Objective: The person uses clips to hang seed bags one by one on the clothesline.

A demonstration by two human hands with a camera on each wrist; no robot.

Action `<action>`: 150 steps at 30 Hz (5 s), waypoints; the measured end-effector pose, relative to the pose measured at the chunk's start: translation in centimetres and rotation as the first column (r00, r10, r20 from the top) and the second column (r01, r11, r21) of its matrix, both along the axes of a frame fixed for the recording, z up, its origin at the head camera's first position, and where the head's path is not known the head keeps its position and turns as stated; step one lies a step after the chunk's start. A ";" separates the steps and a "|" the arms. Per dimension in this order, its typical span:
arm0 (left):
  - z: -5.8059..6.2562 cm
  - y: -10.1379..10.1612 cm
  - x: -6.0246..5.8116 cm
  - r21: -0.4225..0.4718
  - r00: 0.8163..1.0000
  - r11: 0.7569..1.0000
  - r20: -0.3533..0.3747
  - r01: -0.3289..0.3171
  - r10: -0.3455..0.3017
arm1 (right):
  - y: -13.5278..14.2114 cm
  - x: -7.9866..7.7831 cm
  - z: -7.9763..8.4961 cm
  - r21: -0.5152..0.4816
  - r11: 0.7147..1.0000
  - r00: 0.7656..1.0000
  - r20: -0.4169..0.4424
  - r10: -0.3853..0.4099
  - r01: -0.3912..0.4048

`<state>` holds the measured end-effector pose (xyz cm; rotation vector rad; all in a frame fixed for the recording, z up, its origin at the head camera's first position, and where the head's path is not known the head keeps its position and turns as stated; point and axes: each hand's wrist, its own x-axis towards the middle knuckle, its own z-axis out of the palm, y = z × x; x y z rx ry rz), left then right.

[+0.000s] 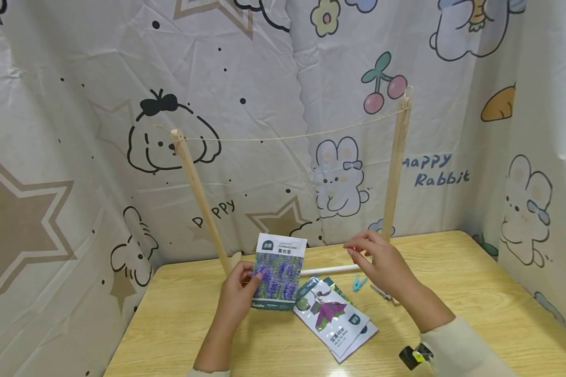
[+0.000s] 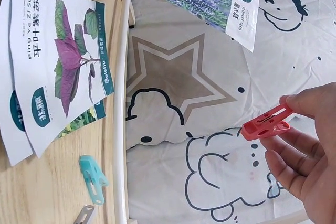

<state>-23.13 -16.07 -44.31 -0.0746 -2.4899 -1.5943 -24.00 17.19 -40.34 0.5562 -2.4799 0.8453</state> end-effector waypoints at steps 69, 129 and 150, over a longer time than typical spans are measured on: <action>1.9 -0.6 0.2 0.214 0.996 0.974 -0.044 -0.073 0.084 | 0.1 -0.5 5.1 0.021 0.990 0.958 -0.251 0.138 -0.137; 2.5 -1.0 0.3 0.305 0.983 0.944 -0.092 -0.123 0.158 | -1.6 -1.1 10.1 0.099 0.973 0.923 -0.310 0.228 -0.207; 2.5 -0.8 0.3 0.332 0.977 0.934 -0.113 -0.136 0.183 | -2.5 -1.6 11.4 0.155 0.962 0.907 -0.330 0.263 -0.223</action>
